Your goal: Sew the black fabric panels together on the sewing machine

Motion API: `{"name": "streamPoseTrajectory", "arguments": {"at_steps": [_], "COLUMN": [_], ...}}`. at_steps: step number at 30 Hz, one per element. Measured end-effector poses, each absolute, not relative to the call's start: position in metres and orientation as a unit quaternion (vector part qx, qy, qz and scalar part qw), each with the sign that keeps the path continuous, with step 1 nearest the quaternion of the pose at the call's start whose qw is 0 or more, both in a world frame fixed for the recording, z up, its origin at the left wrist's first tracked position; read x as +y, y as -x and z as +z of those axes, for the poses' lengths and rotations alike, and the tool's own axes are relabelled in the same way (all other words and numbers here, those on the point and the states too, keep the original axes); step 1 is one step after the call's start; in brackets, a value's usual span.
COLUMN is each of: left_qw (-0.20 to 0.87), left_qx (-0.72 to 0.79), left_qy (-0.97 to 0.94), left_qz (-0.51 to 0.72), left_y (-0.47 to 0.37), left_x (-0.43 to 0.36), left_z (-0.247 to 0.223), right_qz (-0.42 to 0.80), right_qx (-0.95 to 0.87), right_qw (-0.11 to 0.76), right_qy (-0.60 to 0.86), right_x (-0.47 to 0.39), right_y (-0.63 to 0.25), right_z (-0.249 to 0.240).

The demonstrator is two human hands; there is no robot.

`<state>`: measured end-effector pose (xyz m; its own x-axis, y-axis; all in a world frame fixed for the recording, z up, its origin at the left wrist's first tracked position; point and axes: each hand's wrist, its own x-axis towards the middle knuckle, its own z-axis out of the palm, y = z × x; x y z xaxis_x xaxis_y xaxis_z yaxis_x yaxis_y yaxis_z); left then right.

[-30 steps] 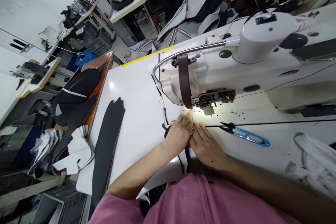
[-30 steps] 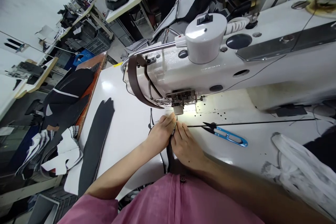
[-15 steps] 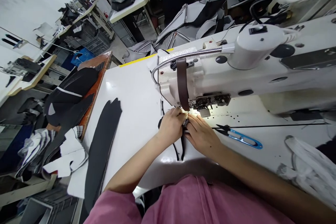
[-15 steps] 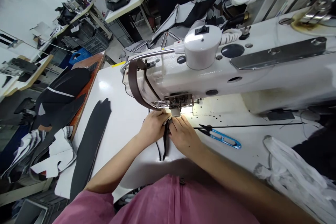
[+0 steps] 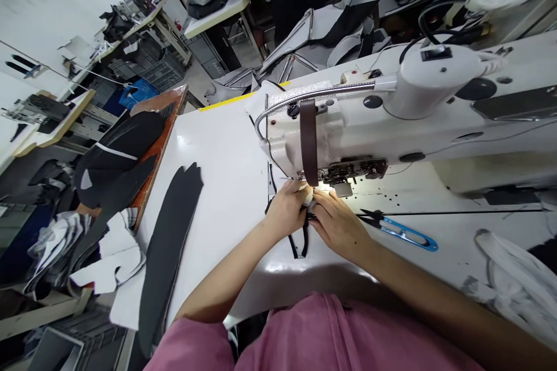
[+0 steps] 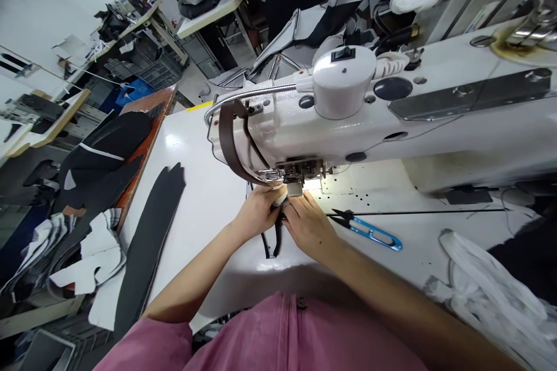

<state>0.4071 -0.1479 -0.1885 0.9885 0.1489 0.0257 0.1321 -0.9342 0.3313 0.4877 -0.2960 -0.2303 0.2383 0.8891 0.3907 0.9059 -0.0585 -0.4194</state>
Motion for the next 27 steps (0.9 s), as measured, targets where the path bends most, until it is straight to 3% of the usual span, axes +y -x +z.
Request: {"name": "streamPoseTrajectory", "arguments": {"at_steps": [15, 21, 27], "left_qw": [0.149, 0.122, 0.137], "left_qx": [0.092, 0.149, 0.173], "left_qy": [-0.984, -0.981, -0.975], "left_qz": [0.021, 0.037, 0.036], "left_y": [-0.416, -0.419, -0.426], "left_x": [-0.144, -0.141, -0.116], "left_z": [-0.186, -0.192, -0.189], "right_qz": [-0.036, -0.110, -0.222], "right_qx": [-0.576, -0.485, -0.451], "right_qw": [0.314, 0.194, 0.300], "right_qy": [0.754, 0.845, 0.811], "right_x": [-0.299, -0.309, -0.326], "right_y": [-0.496, -0.551, -0.537], "right_z": [-0.224, -0.220, -0.209]}}
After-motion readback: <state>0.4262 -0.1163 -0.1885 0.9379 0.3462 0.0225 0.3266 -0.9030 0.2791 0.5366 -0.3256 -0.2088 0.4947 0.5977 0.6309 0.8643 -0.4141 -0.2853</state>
